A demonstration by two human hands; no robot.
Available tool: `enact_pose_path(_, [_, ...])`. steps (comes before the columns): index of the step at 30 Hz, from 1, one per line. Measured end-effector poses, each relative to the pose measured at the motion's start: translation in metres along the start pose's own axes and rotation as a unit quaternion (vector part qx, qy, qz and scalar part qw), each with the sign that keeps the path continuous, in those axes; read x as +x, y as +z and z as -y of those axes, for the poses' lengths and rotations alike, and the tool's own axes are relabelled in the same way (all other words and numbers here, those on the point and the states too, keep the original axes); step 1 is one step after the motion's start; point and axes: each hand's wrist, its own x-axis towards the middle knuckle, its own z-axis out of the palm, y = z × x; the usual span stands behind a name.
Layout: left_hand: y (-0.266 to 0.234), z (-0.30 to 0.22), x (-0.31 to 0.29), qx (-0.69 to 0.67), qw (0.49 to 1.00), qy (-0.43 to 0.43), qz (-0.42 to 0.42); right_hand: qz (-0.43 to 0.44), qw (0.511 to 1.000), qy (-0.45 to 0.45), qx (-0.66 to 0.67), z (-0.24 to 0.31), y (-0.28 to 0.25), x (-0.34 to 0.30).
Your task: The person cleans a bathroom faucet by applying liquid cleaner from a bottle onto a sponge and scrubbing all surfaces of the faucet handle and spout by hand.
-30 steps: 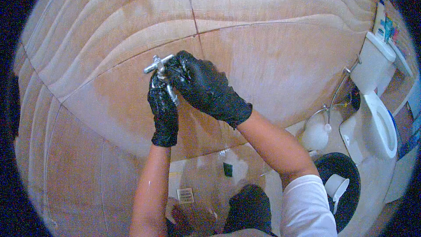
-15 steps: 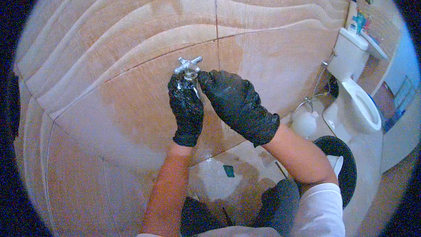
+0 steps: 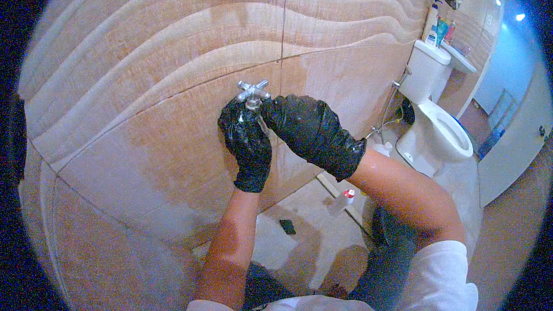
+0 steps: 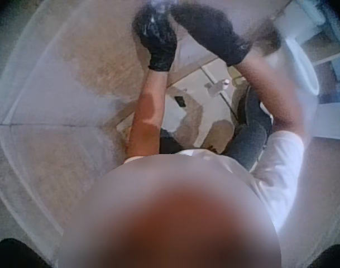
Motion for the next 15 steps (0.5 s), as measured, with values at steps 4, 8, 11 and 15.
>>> enact_pose_path(4, [-0.002,0.001,0.000,0.009,1.000,0.010,0.013,-0.034,0.994,0.057,0.083,0.011,0.009,0.006])
enact_pose_path(8, [-0.003,0.004,-0.002,0.031,0.999,0.030,0.023,-0.022,0.993,0.032,0.107,0.003,0.004,0.004])
enact_pose_path(11, [-0.002,0.007,-0.001,0.017,0.999,0.026,0.009,0.006,0.996,0.021,0.086,0.000,0.001,0.009])
enact_pose_path(15, [0.002,0.003,-0.001,-0.007,1.000,0.027,0.004,-0.017,0.999,-0.042,0.021,-0.008,-0.003,0.006])
